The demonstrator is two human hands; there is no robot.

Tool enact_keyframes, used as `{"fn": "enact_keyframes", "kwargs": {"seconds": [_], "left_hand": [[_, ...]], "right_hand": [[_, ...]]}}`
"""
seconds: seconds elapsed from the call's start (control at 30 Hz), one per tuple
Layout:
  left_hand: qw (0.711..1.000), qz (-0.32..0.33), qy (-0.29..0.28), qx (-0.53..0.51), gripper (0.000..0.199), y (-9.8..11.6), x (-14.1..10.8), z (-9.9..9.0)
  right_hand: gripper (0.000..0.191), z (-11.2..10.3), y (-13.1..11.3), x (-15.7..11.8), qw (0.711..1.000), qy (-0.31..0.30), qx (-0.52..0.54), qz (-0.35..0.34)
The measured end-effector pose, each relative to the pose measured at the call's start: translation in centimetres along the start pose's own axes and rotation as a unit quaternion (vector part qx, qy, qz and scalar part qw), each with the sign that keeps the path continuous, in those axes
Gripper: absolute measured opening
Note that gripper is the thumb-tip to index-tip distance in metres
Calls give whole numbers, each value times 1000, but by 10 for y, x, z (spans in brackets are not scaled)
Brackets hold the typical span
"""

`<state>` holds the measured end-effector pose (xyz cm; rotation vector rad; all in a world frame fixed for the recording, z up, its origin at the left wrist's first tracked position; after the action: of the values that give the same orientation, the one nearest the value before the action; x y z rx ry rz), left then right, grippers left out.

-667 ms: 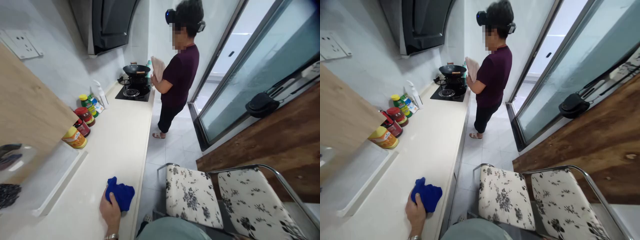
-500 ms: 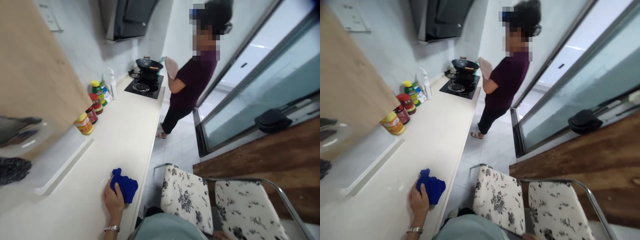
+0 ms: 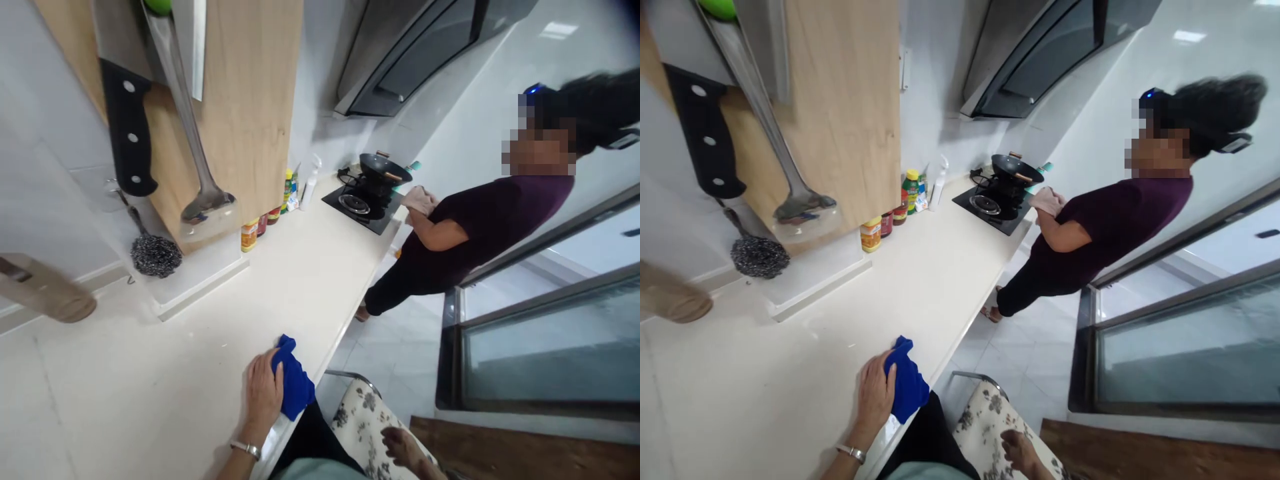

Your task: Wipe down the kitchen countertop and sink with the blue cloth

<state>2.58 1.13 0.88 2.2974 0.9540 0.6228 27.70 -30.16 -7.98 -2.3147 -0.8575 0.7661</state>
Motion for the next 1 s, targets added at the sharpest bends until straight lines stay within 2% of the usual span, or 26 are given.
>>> {"fn": "enact_keyframes", "kwargs": {"seconds": [0.03,0.1,0.17,0.2,0.23,0.27,0.33,0.4,0.43,0.5,0.57,0.63,0.7,0.77,0.83,0.93,1.0], "left_hand": [[1000,-1,2,5,36,-1,-1,0],[1000,-4,6,16,35,-1,-2,1],[1000,-8,9,27,33,1,-3,1],[999,-11,11,32,33,2,-4,1],[999,-14,15,39,33,4,-4,1],[999,-19,21,46,32,4,-5,1],[997,-33,36,63,32,4,-5,1],[996,-43,34,69,33,3,-6,6],[996,-50,25,63,33,3,-7,9],[997,-74,-2,31,35,4,-9,15],[993,-117,-20,-10,41,7,-13,16],[988,-152,-3,-25,46,12,-16,13],[985,-169,19,-22,45,19,-17,10],[986,-166,17,-6,44,24,-16,11],[985,-171,28,26,41,26,-14,14],[984,-156,31,79,42,25,-8,22],[983,-152,23,105,40,25,-6,27]], "right_hand": [[29,0,-10,17,1000,9,5,-10],[37,-13,-45,51,996,72,12,-42],[40,-38,-99,81,977,184,8,-108],[38,-48,-133,97,965,206,-1,-164],[37,-53,-169,113,954,195,-9,-227],[35,-56,-203,129,945,170,-11,-280],[34,-47,-261,158,942,52,-13,-330],[36,-22,-298,175,928,-99,-18,-358],[40,-8,-311,175,906,-165,-25,-389],[54,21,-322,167,838,-291,-62,-457],[69,46,-319,152,749,-398,-122,-516],[78,63,-312,141,660,-452,-152,-581],[82,77,-304,140,598,-450,-153,-645],[84,90,-292,148,563,-406,-142,-706],[83,101,-279,160,545,-345,-127,-753],[73,111,-265,177,543,-269,-105,-788],[64,114,-261,178,543,-250,-89,-796]]}}
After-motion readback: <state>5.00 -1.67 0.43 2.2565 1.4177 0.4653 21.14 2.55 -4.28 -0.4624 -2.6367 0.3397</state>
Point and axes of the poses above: each hand's wrist, its own x-axis towards the middle knuckle, its own z-axis out of the palm, y = z × x, the point moved 5 cm from there along x, towards the middle knuckle, and after that the axes turned 9 degrees about -y, right-handed, at the moved point
